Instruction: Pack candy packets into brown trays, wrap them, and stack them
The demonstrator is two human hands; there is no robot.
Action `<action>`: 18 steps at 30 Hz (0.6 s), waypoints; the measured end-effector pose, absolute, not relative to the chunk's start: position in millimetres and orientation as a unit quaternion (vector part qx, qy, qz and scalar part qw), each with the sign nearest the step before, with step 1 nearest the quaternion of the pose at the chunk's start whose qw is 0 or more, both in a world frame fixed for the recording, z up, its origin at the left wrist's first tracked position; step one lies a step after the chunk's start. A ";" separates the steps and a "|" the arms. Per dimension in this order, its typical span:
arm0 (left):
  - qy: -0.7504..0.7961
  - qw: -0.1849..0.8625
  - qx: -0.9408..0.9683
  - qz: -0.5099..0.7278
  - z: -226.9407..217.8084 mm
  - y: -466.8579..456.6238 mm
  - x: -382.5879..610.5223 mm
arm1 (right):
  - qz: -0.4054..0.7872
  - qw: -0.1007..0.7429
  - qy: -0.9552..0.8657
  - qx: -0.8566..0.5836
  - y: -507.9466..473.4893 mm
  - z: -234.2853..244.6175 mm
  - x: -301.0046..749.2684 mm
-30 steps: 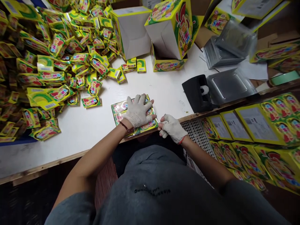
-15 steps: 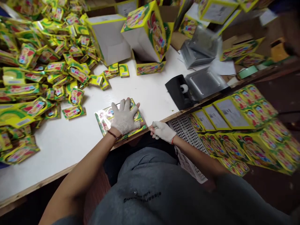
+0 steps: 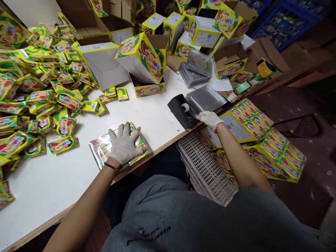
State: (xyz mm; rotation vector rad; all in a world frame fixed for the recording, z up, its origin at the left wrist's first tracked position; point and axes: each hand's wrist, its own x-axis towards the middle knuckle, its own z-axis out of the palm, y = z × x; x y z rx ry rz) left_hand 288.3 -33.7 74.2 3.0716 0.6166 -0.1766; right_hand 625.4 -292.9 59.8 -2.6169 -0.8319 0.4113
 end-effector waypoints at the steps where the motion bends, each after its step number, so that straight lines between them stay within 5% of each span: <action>1: 0.195 0.004 0.979 -0.053 74.3 -33.4 288.6 | 0.136 0.187 -0.279 -0.932 -293.8 61.4 623.2; 8: 0.191 0.027 0.981 -0.035 74.0 -31.8 290.4 | 0.158 0.244 -0.236 -0.927 -343.5 65.2 603.9; 18: 0.201 0.039 0.978 -0.041 70.2 -35.0 287.6 | 0.196 0.119 -0.277 -0.933 -327.1 25.4 590.3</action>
